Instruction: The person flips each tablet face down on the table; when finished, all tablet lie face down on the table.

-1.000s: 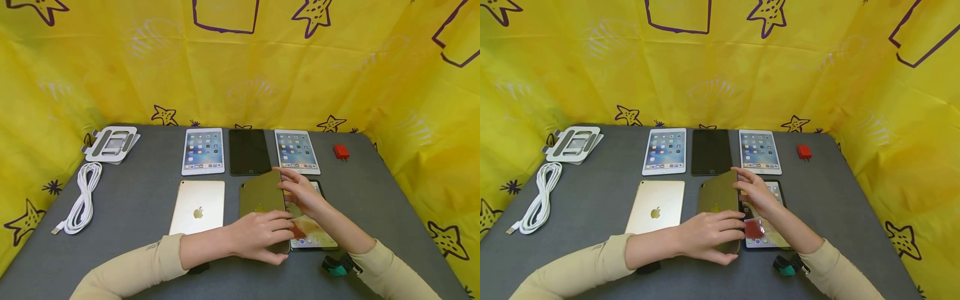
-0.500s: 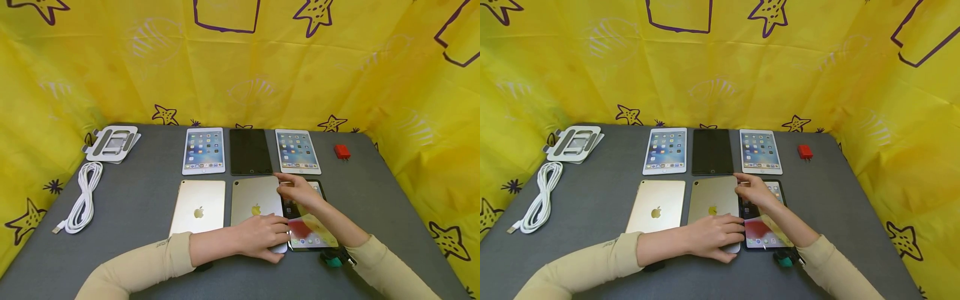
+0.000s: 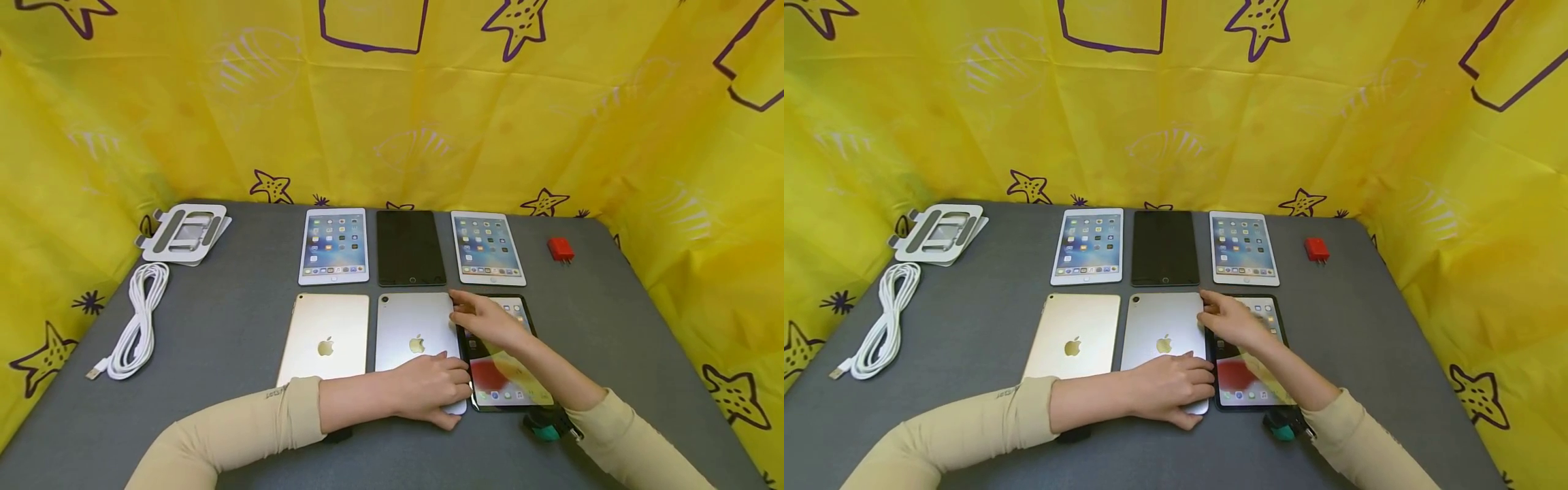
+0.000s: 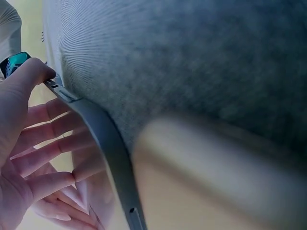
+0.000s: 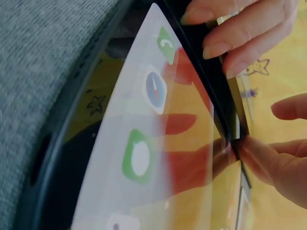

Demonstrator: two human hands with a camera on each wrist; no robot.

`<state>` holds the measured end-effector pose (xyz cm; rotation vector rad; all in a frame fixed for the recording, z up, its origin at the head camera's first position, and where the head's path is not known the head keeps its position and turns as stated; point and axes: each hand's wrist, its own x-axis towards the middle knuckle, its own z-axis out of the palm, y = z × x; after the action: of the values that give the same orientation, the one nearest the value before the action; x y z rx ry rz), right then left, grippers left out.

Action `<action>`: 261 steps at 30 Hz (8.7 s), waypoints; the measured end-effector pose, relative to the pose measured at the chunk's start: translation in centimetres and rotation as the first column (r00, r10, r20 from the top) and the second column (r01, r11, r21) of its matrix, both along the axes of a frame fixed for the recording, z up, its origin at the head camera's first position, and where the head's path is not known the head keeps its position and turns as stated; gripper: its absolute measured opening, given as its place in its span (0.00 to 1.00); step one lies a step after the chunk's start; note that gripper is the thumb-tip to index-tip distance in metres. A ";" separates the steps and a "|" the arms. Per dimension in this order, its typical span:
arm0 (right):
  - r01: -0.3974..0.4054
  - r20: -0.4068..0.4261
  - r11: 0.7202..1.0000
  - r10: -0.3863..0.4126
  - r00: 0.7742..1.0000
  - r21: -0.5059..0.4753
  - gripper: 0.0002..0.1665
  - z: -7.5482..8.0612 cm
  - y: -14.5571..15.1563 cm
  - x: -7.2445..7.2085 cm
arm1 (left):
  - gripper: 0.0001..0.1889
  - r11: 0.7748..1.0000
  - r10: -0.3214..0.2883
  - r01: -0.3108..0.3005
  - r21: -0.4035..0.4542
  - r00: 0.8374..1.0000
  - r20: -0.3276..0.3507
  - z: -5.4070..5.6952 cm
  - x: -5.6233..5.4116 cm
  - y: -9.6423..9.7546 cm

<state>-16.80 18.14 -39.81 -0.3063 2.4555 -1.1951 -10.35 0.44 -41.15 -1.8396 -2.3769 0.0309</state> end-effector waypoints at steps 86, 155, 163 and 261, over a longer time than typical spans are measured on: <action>0.151 0.040 0.976 -0.147 0.988 -0.157 0.32 0.2 12.8 5.3 | 0.19 0.553 -0.306 -0.801 -0.228 -0.450 0.839 0.5 -4.7 1.7; 0.085 -0.143 0.937 -0.140 0.980 -0.339 0.29 4.4 4.2 -0.1 | 0.13 0.484 -0.104 -0.833 0.268 0.249 0.963 3.9 -3.9 4.0; 0.096 -0.144 0.942 -0.149 0.978 -0.321 0.29 4.2 4.9 -0.2 | 0.12 0.554 -0.170 -0.588 0.590 0.613 0.771 3.8 -2.4 3.9; 0.228 -0.326 0.922 -0.121 0.938 0.313 0.20 -0.7 12.4 -0.1 | 0.34 0.958 0.229 -0.211 -0.195 0.971 0.073 -0.2 0.6 5.8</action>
<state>-16.91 30.53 -40.54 -0.1756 2.9570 -0.7980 -9.74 6.25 -41.31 -1.6723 -2.7197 0.2001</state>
